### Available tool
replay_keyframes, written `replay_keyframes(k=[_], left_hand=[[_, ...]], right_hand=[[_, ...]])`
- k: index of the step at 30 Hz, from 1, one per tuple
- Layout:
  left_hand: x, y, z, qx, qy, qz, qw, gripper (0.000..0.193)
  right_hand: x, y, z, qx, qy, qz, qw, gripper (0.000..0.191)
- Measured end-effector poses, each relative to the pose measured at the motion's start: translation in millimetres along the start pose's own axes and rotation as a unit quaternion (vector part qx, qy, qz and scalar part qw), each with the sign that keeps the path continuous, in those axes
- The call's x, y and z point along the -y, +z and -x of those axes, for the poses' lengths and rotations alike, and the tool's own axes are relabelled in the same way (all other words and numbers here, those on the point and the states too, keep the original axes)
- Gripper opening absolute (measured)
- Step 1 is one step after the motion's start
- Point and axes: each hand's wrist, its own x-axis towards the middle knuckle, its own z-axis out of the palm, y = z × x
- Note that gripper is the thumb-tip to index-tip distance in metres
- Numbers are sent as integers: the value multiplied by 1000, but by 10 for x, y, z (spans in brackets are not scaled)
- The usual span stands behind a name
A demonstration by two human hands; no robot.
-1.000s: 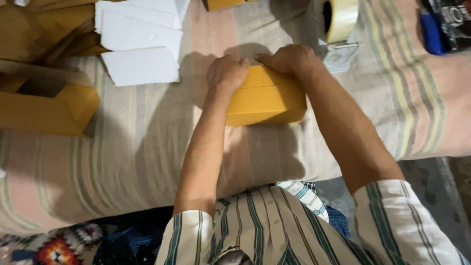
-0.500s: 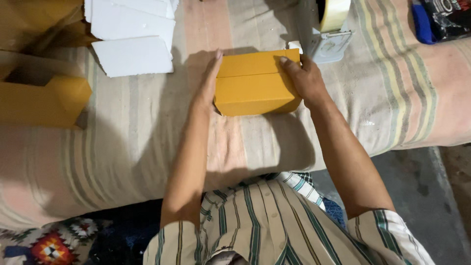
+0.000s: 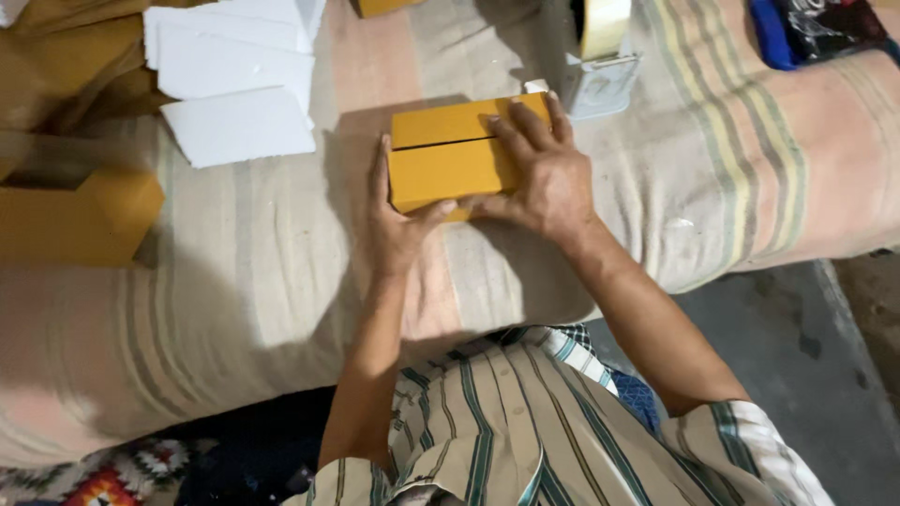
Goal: The person folds and presses the flaps of small cardboard boxes to form them into rectangular containers. They repeatedly open and close the boxes to ensure the flaps are properly aligned and the boxes hold their shape.
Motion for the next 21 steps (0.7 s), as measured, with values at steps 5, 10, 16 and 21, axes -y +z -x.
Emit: replay_keyframes(k=[5, 10, 16, 21], left_hand=[[-74, -140, -222, 18, 73, -189, 979, 80], [-132, 130, -485, 181, 65, -325, 926, 42], [-202, -41, -492, 209, 109, -269, 934, 54], [-155, -118, -483, 260, 67, -284, 920, 108]], right_hand=[[56, 93, 62, 96, 37, 59, 993, 115], [362, 513, 64, 13, -9, 267, 964, 59], [443, 625, 262, -52, -22, 82, 995, 77], [16, 490, 563, -101, 10, -10, 995, 102]])
